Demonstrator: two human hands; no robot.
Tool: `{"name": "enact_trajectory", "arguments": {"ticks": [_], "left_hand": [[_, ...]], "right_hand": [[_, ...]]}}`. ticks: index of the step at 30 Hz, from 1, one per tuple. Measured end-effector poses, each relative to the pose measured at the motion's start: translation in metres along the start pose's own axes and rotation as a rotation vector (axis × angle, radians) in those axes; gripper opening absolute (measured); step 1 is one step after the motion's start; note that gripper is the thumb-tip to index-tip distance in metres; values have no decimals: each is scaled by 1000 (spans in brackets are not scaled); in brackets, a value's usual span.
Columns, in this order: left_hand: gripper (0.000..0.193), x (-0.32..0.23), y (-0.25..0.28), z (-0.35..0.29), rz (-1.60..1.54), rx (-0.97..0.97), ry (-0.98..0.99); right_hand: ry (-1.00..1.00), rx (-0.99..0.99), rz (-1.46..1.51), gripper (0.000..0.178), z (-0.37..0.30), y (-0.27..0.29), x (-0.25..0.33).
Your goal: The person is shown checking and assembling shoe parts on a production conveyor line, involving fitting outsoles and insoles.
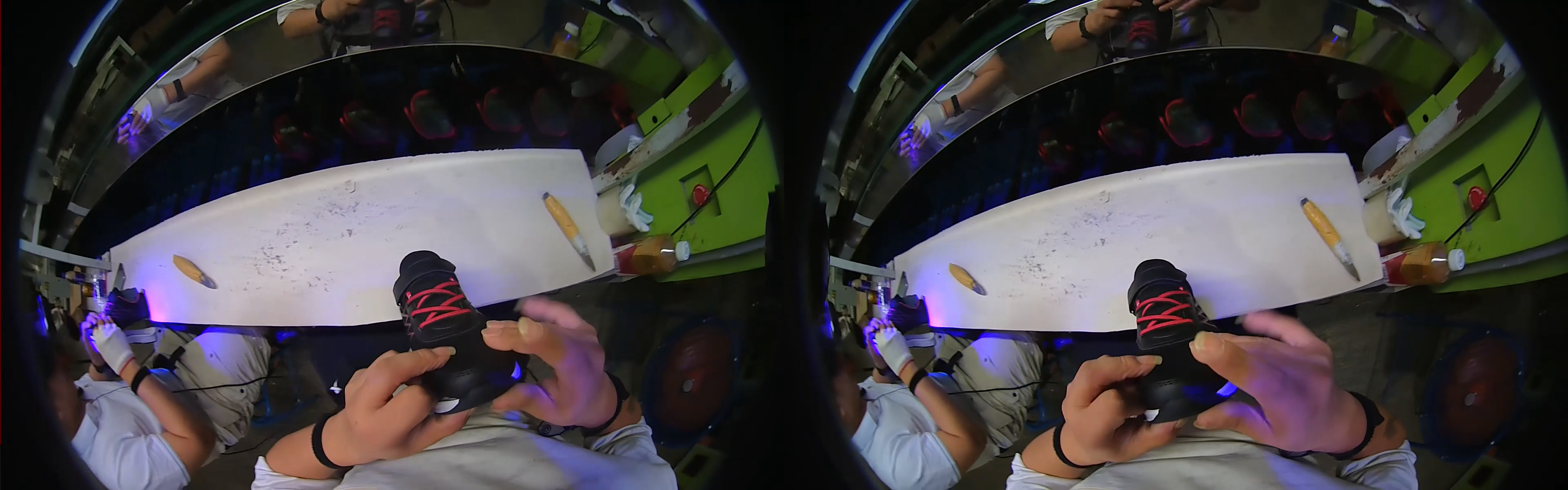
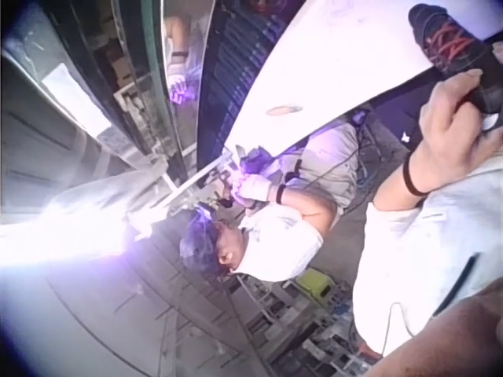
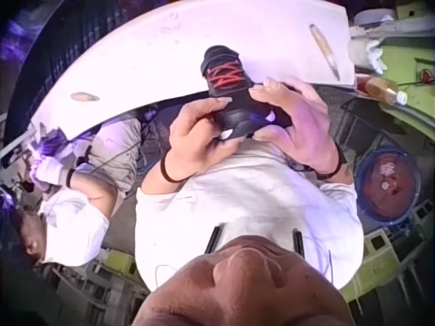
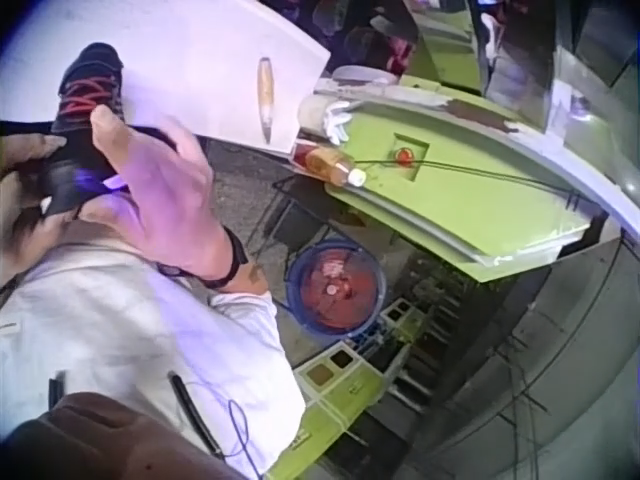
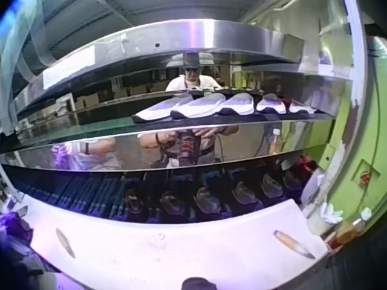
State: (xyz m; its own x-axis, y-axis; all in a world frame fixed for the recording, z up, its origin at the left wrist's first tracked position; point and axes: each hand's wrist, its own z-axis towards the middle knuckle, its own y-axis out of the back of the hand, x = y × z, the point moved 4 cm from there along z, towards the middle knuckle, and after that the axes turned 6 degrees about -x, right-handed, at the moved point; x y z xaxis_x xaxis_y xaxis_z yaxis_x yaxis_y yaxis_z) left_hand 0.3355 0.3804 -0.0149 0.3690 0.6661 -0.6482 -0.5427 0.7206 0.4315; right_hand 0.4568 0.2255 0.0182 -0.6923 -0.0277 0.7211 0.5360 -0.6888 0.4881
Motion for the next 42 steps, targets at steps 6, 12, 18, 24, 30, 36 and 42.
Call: {"name": "enact_trajectory", "arguments": {"ticks": [6, 12, 18, 24, 30, 36, 42], "left_hand": [[43, 1, -28, -6, 21, -22, 9], [73, 44, -53, -10, 36, -134, 99], [111, 58, -84, 8, -14, 19, -19], [90, 46, -51, 8, -40, 115, 33], [56, 1, 33, -4, 235, -18, 24], [62, -4, 59, -13, 335, 148, 238], [63, -8, 45, -8, 344, 177, 260]], "right_hand": [[-139, 116, 357, 44, 1, -14, -30], [-215, -61, 501, 51, -10, -3, -58], [-392, 61, 610, 47, -16, 13, -73], [-439, 157, 604, 103, 10, -4, -50], [-65, 19, 863, 78, 7, -78, -40], [-38, -36, 244, 44, -20, -101, -53], [122, -73, 480, 38, -29, -98, -36]]}}
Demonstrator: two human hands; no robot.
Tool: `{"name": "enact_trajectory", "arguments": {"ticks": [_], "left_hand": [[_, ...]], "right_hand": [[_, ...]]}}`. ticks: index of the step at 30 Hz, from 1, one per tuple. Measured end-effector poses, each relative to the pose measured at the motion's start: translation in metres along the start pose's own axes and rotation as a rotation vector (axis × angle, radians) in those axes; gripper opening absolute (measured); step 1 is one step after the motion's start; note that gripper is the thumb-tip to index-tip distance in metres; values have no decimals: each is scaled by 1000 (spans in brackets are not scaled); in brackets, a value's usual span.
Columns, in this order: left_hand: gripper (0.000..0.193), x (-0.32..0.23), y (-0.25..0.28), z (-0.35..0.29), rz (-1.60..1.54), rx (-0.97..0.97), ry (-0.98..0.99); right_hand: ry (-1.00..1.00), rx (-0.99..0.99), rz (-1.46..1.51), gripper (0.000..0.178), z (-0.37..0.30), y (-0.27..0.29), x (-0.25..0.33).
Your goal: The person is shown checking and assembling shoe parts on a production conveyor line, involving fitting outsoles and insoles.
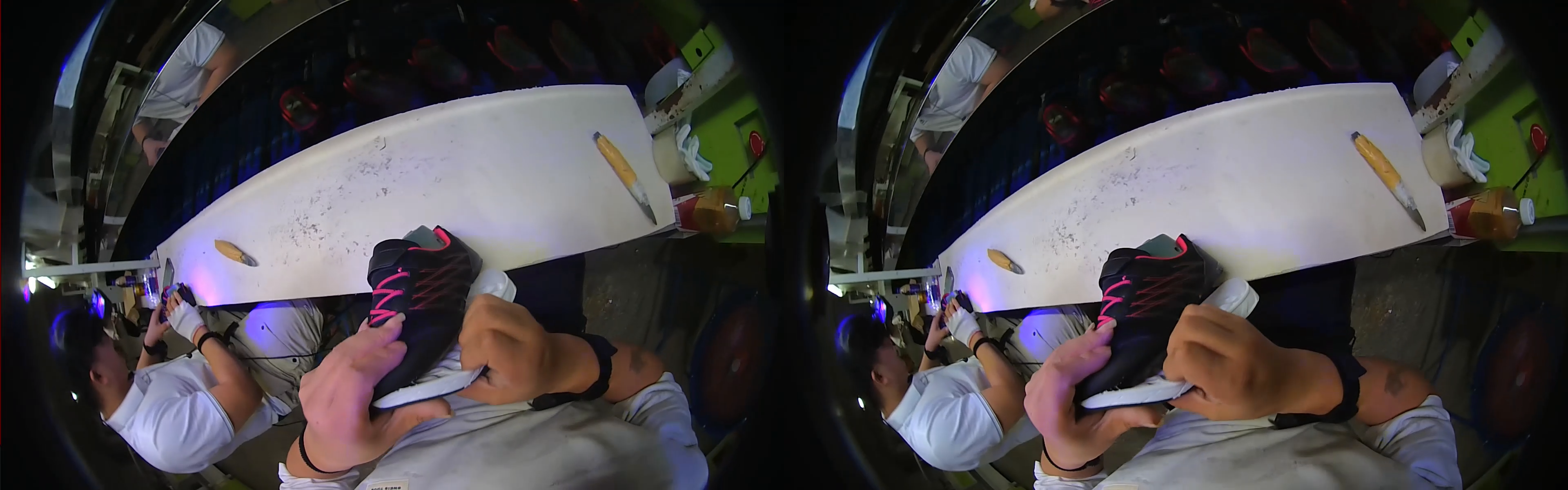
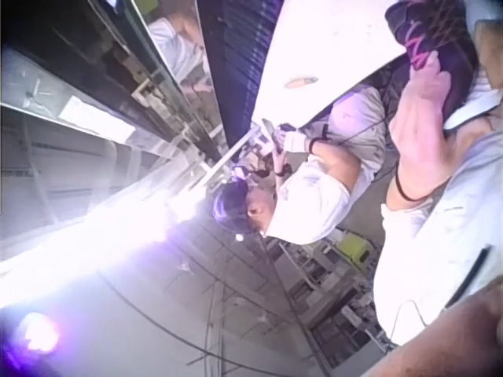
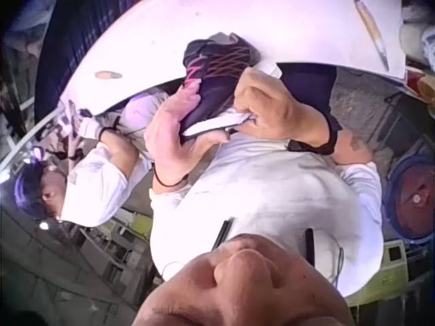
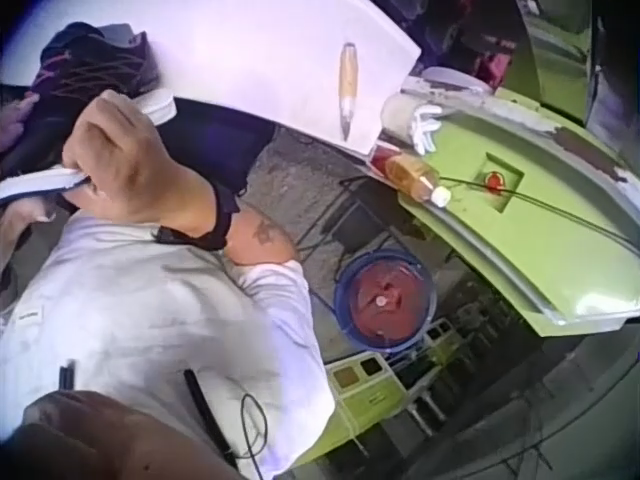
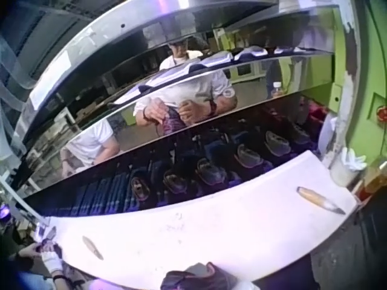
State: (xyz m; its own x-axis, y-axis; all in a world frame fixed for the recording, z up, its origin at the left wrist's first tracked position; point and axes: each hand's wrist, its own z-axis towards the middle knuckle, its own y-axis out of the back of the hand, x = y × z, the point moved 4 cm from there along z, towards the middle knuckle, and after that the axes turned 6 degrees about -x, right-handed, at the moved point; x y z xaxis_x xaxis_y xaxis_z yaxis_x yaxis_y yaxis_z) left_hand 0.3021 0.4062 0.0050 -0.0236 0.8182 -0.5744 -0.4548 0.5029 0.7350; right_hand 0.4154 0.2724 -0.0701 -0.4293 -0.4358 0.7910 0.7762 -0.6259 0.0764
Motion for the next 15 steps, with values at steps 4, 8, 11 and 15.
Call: {"name": "enact_trajectory", "arguments": {"ticks": [4, 8, 11, 15], "left_hand": [[57, 7, 3, 5, 13, 14, -148], [44, 29, 12, -4, -1, -13, -123], [44, 59, 20, -11, -158, 19, -94], [57, 103, 27, -24, -547, 112, 351]], "right_hand": [[28, -24, -103, 39, 4, 2, -8], [-126, 59, -108, 44, 14, -2, -27], [-177, 141, -225, 46, 23, -6, -46], [-197, 246, -345, 46, 33, -28, -61]]}}
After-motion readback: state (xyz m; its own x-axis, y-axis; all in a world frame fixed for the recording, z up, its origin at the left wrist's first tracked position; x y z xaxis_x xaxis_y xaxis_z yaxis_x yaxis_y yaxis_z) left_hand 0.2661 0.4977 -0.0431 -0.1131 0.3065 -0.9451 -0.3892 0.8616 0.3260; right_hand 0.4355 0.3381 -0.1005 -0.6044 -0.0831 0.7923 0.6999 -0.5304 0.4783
